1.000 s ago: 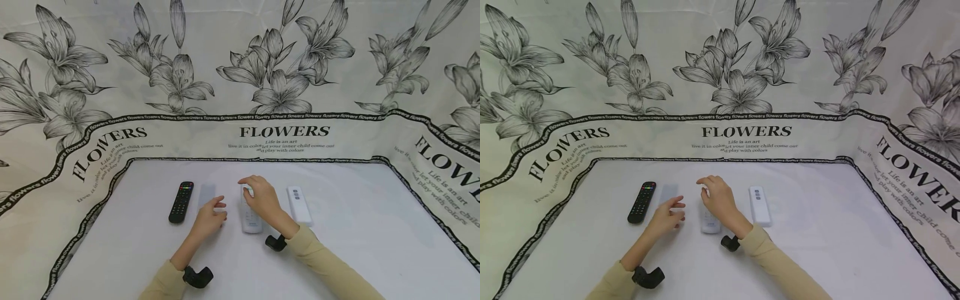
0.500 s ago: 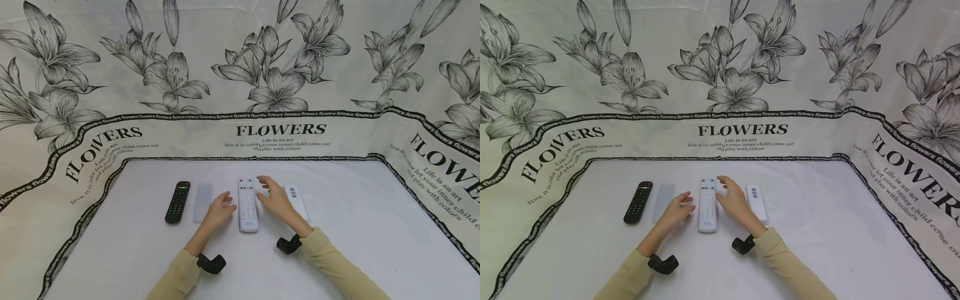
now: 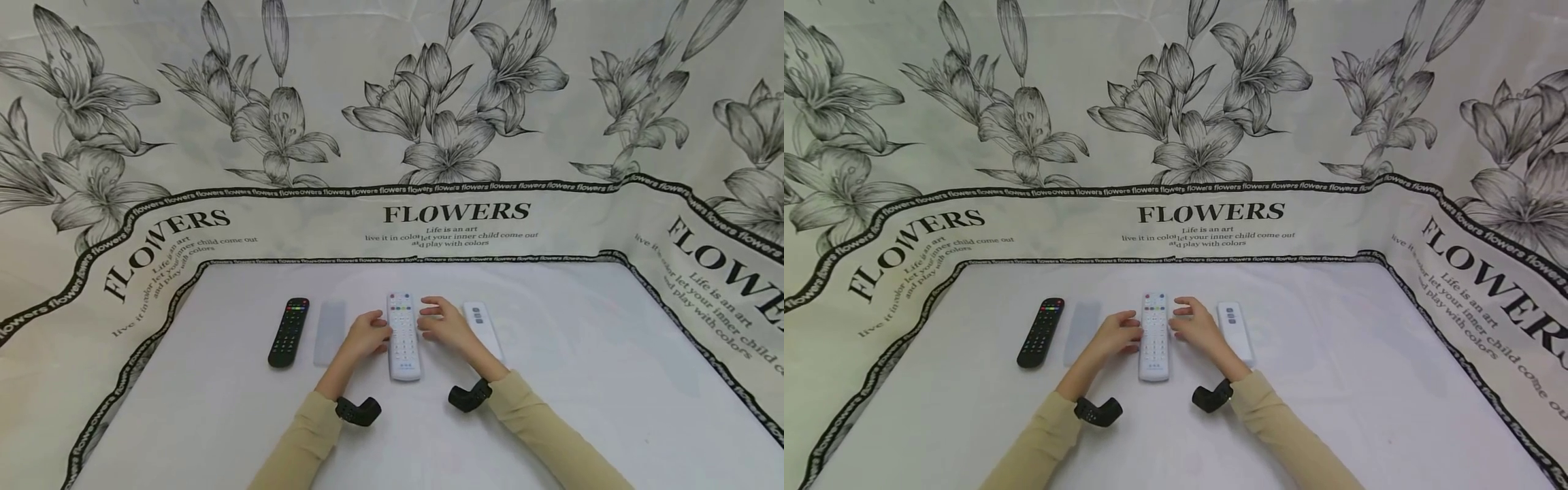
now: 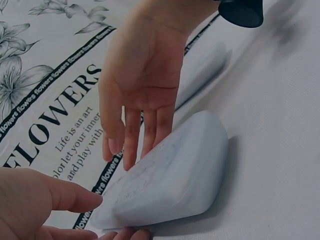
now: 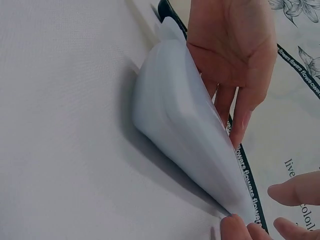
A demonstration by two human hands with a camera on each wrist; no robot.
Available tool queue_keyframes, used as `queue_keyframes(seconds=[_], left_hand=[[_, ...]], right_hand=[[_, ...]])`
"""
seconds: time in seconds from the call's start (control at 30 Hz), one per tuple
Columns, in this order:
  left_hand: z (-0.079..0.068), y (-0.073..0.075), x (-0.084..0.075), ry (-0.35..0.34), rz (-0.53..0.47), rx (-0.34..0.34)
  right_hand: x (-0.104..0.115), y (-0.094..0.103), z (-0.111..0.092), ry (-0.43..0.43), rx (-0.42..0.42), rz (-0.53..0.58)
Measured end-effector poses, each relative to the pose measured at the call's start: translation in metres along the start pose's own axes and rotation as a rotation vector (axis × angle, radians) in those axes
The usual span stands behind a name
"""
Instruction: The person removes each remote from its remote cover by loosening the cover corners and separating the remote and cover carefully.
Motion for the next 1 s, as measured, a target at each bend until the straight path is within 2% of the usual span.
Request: queue_keyframes(seconds=[0.13, 0.37, 0.67, 0.87, 1.0], left_hand=[[0.002, -0.004, -0.001, 0.004, -0.001, 0.002], [0.003, -0.007, -0.003, -0.009, -0.017, 0.003], [0.002, -0.003, 0.000, -0.047, 0.012, 0.013], [0.003, 0.000, 0.003, -0.043, -0.030, 0.022], [0.005, 0.000, 0.006, -0.044, -0.092, 0.038]], right_hand=[[0.001, -0.003, 0.001, -0.015, 0.033, 0.014], [0.001, -0.006, 0.004, -0.051, 0.006, -0.047], [-0.003, -0.009, 0.005, -0.044, 0.025, -0.037], [-0.002, -0.010, 0.004, -0.033, 0.040, 0.013], [-0.002, -0.011, 0.003, -0.005, 0.051, 0.032]])
Point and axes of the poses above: each hand's wrist, its own z-axis towards the middle knuckle, its own y-axis out of the back of the hand, x = y × z, the point moved 3 cm from there along z, towards the middle knuckle, and after that the axes turned 4 degrees about x, right-handed, at the moved point
